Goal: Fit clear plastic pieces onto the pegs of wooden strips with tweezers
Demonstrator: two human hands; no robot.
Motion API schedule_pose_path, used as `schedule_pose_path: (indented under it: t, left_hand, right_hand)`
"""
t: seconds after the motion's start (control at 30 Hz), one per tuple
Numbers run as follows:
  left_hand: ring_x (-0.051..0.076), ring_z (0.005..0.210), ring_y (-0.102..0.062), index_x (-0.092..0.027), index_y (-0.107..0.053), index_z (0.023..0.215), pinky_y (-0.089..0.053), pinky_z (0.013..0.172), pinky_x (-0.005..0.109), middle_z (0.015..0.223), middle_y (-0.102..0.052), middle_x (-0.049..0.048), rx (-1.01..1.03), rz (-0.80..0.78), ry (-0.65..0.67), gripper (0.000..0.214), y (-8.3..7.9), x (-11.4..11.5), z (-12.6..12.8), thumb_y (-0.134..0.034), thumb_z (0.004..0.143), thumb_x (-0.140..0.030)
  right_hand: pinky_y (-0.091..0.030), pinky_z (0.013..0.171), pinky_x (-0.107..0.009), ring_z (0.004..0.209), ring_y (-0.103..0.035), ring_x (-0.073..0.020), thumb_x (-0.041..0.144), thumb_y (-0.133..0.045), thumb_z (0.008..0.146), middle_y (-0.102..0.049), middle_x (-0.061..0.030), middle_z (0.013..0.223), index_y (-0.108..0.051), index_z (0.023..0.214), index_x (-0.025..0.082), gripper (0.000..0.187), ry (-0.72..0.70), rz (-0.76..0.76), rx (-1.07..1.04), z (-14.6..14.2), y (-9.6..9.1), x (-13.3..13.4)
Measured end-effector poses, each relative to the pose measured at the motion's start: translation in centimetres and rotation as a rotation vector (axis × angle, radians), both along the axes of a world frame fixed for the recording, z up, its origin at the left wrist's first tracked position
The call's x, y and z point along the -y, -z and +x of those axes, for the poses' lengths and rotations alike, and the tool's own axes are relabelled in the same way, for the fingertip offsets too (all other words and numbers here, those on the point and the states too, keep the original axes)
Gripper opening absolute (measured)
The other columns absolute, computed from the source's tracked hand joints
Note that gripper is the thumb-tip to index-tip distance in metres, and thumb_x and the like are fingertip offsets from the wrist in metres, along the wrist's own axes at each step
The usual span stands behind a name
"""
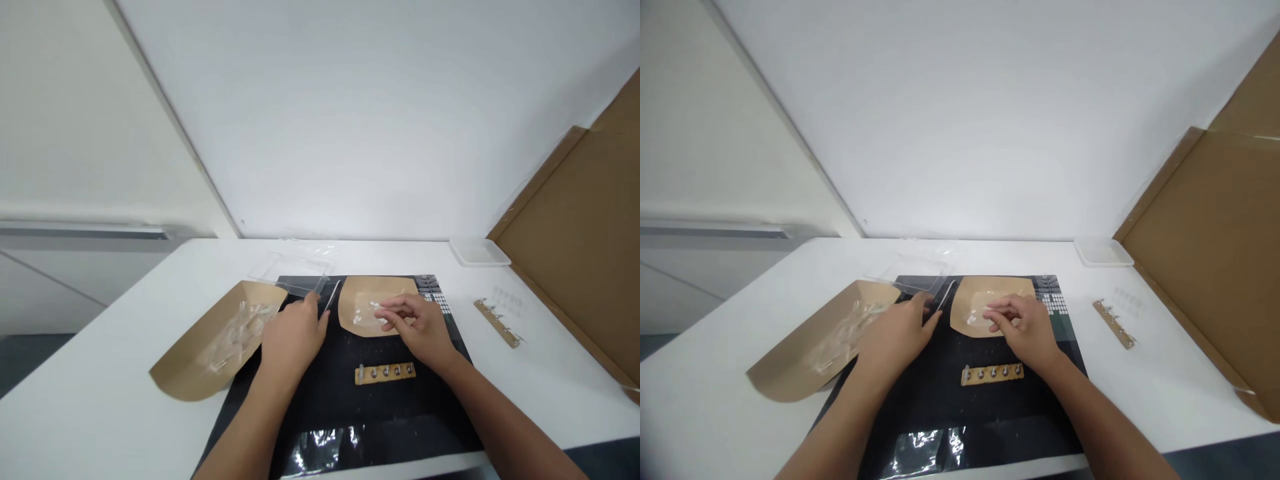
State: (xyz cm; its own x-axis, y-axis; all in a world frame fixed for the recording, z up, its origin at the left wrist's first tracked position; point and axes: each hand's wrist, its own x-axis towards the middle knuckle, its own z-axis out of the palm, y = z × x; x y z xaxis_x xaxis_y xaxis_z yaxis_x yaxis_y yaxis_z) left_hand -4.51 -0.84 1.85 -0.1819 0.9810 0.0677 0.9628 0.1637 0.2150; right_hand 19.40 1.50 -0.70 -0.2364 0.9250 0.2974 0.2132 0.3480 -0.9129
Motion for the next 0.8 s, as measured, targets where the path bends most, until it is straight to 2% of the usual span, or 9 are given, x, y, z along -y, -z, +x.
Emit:
schedule_pose_path:
  t: [0.07, 0.17, 0.27, 0.33, 0.43, 0.6, 0.67, 0.73, 0.8]
  left_hand:
    - [0.035, 0.096, -0.077, -0.019, -0.070, 0.120, -0.055, 0.074, 0.040, 0.106, -0.080, 0.0141, 0.003, 0.093, 0.028, 0.031, -0.2, 0.1, 0.2, -0.057, 0.101, -0.039]
    - [0.027, 0.087, -0.076, -0.022, -0.074, 0.106, -0.055, 0.075, 0.036, 0.100, -0.080, 0.0077, 0.144, 0.234, 0.185, 0.022, -0.4, 0.3, 0.7, -0.060, 0.100, -0.039]
    - [0.021, 0.076, -0.073, -0.022, -0.076, 0.094, -0.055, 0.075, 0.033, 0.087, -0.078, 0.0040, 0.347, 0.321, 0.358, 0.019, -0.5, 0.4, 1.3, -0.063, 0.099, -0.036]
    - [0.019, 0.074, -0.072, -0.022, -0.078, 0.097, -0.056, 0.071, 0.031, 0.088, -0.079, 0.0042, 0.500, 0.321, 0.447, 0.018, -0.7, 0.6, 1.7, -0.064, 0.099, -0.034]
    - [0.018, 0.080, -0.074, -0.025, -0.081, 0.106, -0.058, 0.070, 0.028, 0.097, -0.082, 0.0048, 0.712, 0.236, 0.537, 0.019, -1.0, 0.7, 2.3, -0.064, 0.099, -0.033]
    - [0.017, 0.078, -0.074, -0.024, -0.083, 0.103, -0.061, 0.075, 0.029, 0.090, -0.082, 0.0050, 0.888, 0.195, 0.558, 0.022, -0.8, 0.7, 3.0, -0.063, 0.100, -0.031]
    - [0.015, 0.068, -0.071, -0.023, -0.083, 0.101, -0.059, 0.063, 0.026, 0.085, -0.081, 0.0049, 0.985, 0.156, 0.519, 0.021, -0.5, 0.7, 3.2, -0.065, 0.099, -0.034]
    - [0.011, 0.053, -0.061, -0.021, -0.082, 0.100, -0.050, 0.046, 0.021, 0.082, -0.079, 0.0050, 1.098, 0.076, 0.460, 0.023, -0.3, 0.8, 3.4, -0.067, 0.098, -0.039]
    - [0.006, 0.042, -0.049, -0.020, -0.080, 0.100, -0.040, 0.036, 0.018, 0.083, -0.077, 0.0049, 1.189, -0.001, 0.408, 0.027, -0.2, 0.9, 3.6, -0.068, 0.097, -0.044]
  right_hand:
    - [-0.063, 0.071, -0.037, 0.069, -0.081, -0.0232, 0.046, -0.078, 0.094, -0.083, -0.0023, 0.086, -0.076, 0.097, 0.026, 0.020, 0.023, 0.142, 0.110, 0.0, -0.2, 0.0]
    - [-0.057, 0.083, -0.041, 0.067, -0.079, -0.0211, 0.042, -0.078, 0.096, -0.081, 0.0022, 0.074, -0.075, 0.097, 0.027, 0.016, 0.057, 0.290, 0.234, 0.0, -0.5, 0.2]
    - [-0.052, 0.081, -0.040, 0.065, -0.076, -0.0197, 0.046, -0.077, 0.096, -0.081, 0.0022, 0.075, -0.075, 0.095, 0.027, 0.020, 0.078, 0.360, 0.277, 0.0, -0.8, 0.2]
    - [-0.049, 0.078, -0.039, 0.067, -0.075, -0.0191, 0.049, -0.076, 0.097, -0.082, 0.0008, 0.080, -0.076, 0.092, 0.026, 0.023, 0.088, 0.413, 0.296, 0.1, -0.8, 0.3]
    - [-0.046, 0.077, -0.039, 0.072, -0.075, -0.0191, 0.047, -0.075, 0.098, -0.082, 0.0001, 0.085, -0.076, 0.090, 0.026, 0.023, 0.095, 0.491, 0.317, 0.0, -0.7, 0.4]
    - [-0.044, 0.078, -0.039, 0.073, -0.075, -0.0188, 0.044, -0.076, 0.098, -0.082, 0.0001, 0.084, -0.072, 0.089, 0.024, 0.022, 0.125, 0.540, 0.272, -0.1, -0.3, 0.5]
    - [-0.044, 0.078, -0.039, 0.074, -0.075, -0.0189, 0.044, -0.076, 0.098, -0.082, 0.0000, 0.085, -0.072, 0.089, 0.024, 0.022, 0.131, 0.545, 0.261, -0.1, -0.2, 0.5]
    - [-0.045, 0.077, -0.038, 0.075, -0.075, -0.0183, 0.044, -0.076, 0.097, -0.082, 0.0006, 0.085, -0.072, 0.089, 0.025, 0.022, 0.126, 0.556, 0.254, 0.0, -0.1, 0.4]
    - [-0.044, 0.076, -0.037, 0.073, -0.075, -0.0170, 0.044, -0.078, 0.097, -0.082, 0.0020, 0.084, -0.072, 0.087, 0.025, 0.022, 0.106, 0.569, 0.253, 0.1, -0.2, 0.3]
